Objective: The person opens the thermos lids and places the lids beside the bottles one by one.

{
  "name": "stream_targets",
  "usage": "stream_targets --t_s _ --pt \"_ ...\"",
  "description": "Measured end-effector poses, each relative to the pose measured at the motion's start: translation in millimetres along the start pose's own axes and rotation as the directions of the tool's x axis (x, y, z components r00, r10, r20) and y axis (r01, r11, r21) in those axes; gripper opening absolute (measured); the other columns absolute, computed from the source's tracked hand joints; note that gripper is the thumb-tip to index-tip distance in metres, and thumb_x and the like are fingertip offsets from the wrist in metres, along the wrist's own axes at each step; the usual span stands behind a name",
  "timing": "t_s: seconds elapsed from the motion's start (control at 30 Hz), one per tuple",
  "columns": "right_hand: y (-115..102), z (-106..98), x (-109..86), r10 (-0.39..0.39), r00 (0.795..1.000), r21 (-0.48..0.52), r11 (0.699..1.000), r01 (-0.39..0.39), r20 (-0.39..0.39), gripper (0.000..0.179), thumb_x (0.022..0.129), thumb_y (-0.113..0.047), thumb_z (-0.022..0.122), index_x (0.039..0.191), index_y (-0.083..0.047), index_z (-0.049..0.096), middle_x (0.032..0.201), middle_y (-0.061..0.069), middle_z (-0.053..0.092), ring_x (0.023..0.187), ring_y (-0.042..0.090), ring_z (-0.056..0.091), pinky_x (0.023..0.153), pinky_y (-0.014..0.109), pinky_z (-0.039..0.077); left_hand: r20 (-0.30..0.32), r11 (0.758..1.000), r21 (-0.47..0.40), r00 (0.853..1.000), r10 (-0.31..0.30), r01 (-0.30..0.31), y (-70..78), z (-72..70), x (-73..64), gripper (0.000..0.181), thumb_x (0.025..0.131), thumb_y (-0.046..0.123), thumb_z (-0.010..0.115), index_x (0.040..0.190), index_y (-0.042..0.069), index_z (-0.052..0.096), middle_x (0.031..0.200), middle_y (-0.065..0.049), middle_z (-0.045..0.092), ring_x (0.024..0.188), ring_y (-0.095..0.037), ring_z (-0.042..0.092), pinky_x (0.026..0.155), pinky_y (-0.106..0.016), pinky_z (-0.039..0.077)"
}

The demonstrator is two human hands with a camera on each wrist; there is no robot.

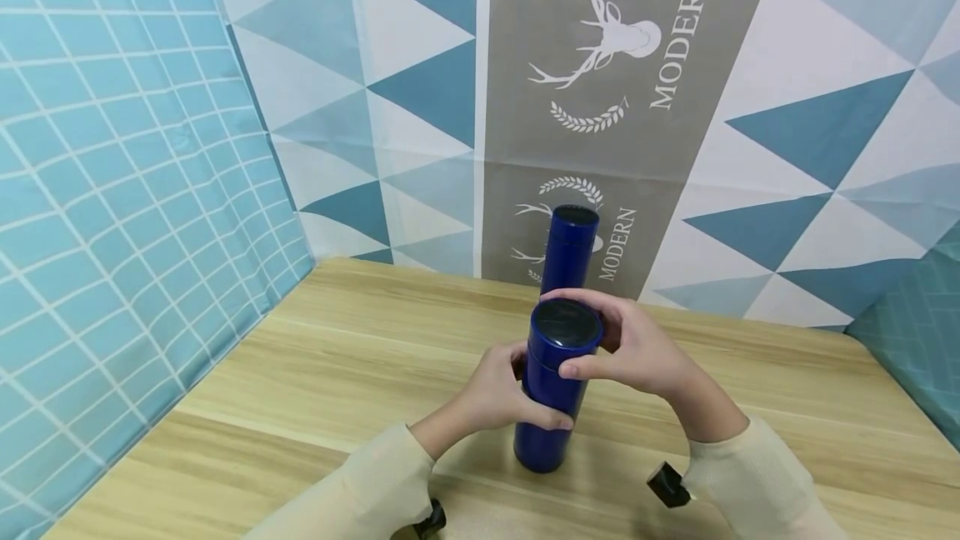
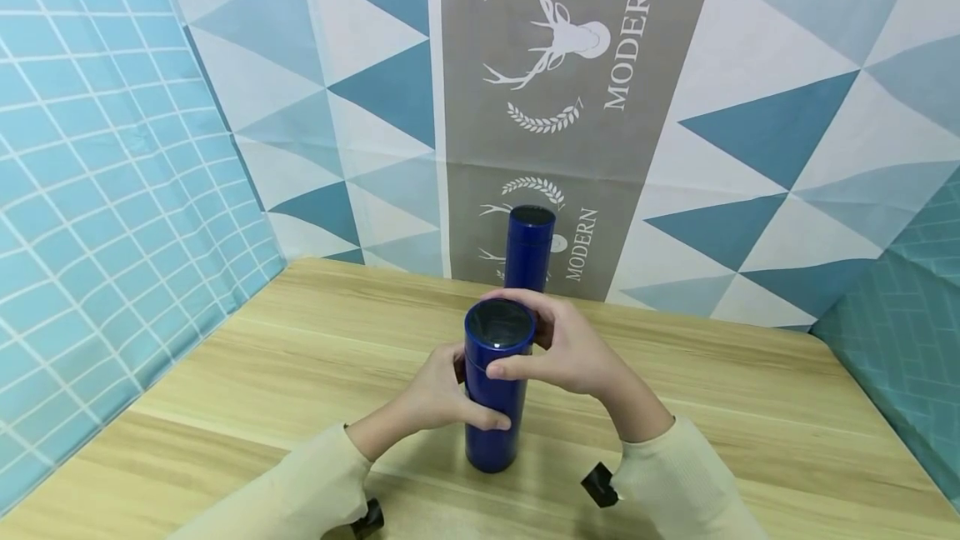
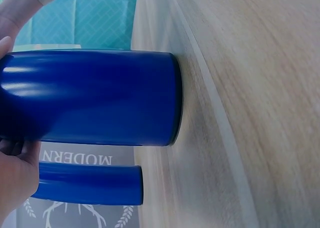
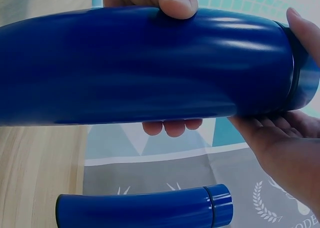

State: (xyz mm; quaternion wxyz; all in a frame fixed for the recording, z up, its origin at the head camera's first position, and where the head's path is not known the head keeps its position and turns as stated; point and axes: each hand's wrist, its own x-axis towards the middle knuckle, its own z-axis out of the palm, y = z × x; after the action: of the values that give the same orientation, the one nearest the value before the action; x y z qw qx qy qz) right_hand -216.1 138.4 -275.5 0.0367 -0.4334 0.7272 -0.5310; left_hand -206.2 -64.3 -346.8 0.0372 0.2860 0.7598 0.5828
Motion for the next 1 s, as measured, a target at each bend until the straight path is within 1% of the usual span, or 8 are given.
stream_targets --t_s 0.13,0.33,0.47,0.7,0.83,1.0 --pt "0.1 -1.5 1.0 -0.006 1.000 0.006 1.000 0.005 0.019 0.062 0.080 -0.002 0.073 0.135 0.003 0.046 0.122 0.029 0.058 0.107 0.016 0.066 0.092 0.030 0.055 0.002 1.000 -0.014 1.000 0.013 -0.013 -0.5 -0.3 0.3 0.058 0.060 0.015 0.087 0.112 0.012 0.063 0.104 -0.009 0.073 0.086 -0.002 0.067 0.082 -0.022 0.055" --pt "0.1 -4.9 2.0 -0.012 0.999 0.013 1.000 0.012 0.039 0.063 0.080 -0.001 0.073 0.136 0.003 0.045 0.124 0.023 0.060 0.109 0.018 0.065 0.093 0.033 0.055 0.006 1.000 -0.013 1.000 0.027 -0.027 -0.7 -0.5 1.4 0.058 0.060 0.015 0.087 0.113 0.012 0.063 0.105 -0.009 0.073 0.087 -0.002 0.067 0.082 -0.022 0.054" --pt "0.6 -6.3 2.2 -0.016 0.998 0.016 1.000 0.015 0.055 0.063 0.080 -0.001 0.073 0.136 0.002 0.045 0.125 0.022 0.060 0.110 0.018 0.065 0.093 0.034 0.055 0.006 0.999 -0.013 0.999 0.032 -0.032 -0.8 -0.4 1.7 0.059 0.060 0.014 0.087 0.113 0.012 0.063 0.105 -0.010 0.073 0.087 -0.002 0.067 0.082 -0.022 0.054" --pt "2.0 -7.7 2.3 -0.034 0.997 0.046 0.998 0.030 0.072 0.064 0.080 0.000 0.073 0.136 0.004 0.044 0.125 0.018 0.061 0.110 0.020 0.064 0.093 0.032 0.055 0.007 0.999 -0.017 1.000 0.028 -0.028 -1.3 0.3 1.8 0.060 0.060 0.015 0.087 0.115 0.012 0.063 0.106 -0.009 0.072 0.088 -0.002 0.067 0.083 -0.022 0.054" --pt "3.6 -7.8 2.9 -0.029 0.996 0.066 0.998 0.023 0.088 0.063 0.080 0.002 0.072 0.136 0.004 0.044 0.125 0.015 0.062 0.111 0.017 0.064 0.093 0.031 0.054 0.005 0.999 -0.020 1.000 0.027 -0.027 -2.8 0.3 1.0 0.060 0.060 0.015 0.087 0.115 0.012 0.063 0.107 -0.009 0.072 0.089 -0.002 0.067 0.083 -0.022 0.054" --pt "5.0 -8.6 3.5 -0.024 0.995 0.081 0.997 0.016 0.097 0.063 0.080 0.003 0.071 0.137 0.004 0.043 0.127 0.013 0.061 0.111 0.017 0.064 0.094 0.031 0.054 0.002 1.000 -0.001 1.000 0.016 -0.016 -1.0 -0.2 -0.4 0.060 0.060 0.016 0.087 0.115 0.013 0.062 0.108 -0.008 0.072 0.088 -0.001 0.067 0.083 -0.022 0.054"
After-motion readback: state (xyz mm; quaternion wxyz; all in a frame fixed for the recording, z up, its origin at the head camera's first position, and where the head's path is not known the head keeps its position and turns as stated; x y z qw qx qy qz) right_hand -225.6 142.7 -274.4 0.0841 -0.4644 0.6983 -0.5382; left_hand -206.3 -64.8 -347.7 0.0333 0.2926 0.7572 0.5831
